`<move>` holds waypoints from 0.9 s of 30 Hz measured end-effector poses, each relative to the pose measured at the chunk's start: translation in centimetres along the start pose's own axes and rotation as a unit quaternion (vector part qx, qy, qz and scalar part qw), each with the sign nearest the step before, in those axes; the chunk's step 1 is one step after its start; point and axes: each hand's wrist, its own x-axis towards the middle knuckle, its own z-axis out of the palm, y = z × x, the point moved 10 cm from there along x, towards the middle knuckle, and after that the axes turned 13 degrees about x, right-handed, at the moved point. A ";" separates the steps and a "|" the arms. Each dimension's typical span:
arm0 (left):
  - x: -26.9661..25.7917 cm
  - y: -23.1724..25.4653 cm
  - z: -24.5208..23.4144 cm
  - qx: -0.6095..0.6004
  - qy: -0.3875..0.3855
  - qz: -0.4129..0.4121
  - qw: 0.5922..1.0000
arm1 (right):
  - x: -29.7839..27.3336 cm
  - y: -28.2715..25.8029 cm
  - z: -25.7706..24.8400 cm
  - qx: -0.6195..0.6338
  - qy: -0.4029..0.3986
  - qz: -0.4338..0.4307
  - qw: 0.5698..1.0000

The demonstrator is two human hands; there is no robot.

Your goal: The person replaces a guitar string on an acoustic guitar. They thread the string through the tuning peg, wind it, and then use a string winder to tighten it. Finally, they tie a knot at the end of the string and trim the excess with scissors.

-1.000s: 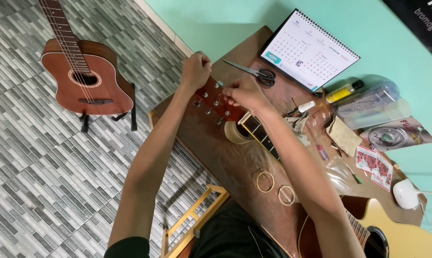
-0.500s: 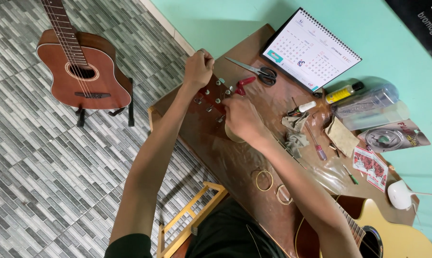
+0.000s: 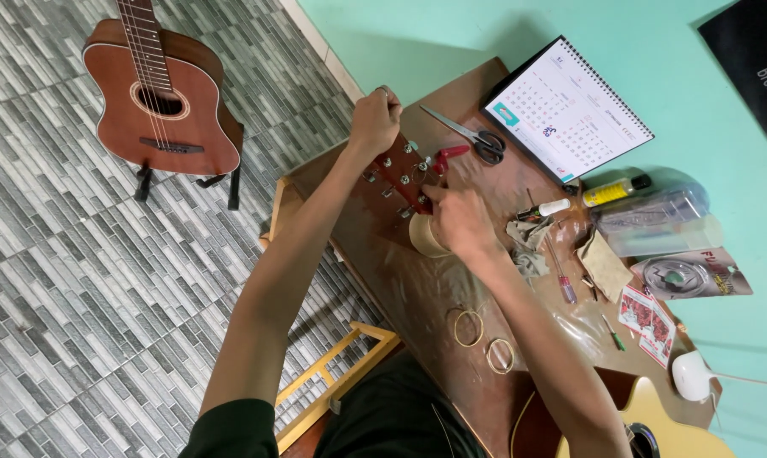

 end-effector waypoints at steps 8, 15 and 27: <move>-0.7 0.0 -2.4 0.018 0.018 -0.059 0.998 | -2.7 -1.9 -4.1 0.051 0.107 -0.096 0.988; -1.6 2.0 -4.3 0.040 -0.021 -0.112 0.993 | -5.8 0.2 -5.7 0.137 0.079 -0.071 0.985; -2.0 3.2 -6.0 0.021 -0.012 -0.046 0.999 | -8.2 0.9 -6.2 0.143 0.165 -0.163 0.962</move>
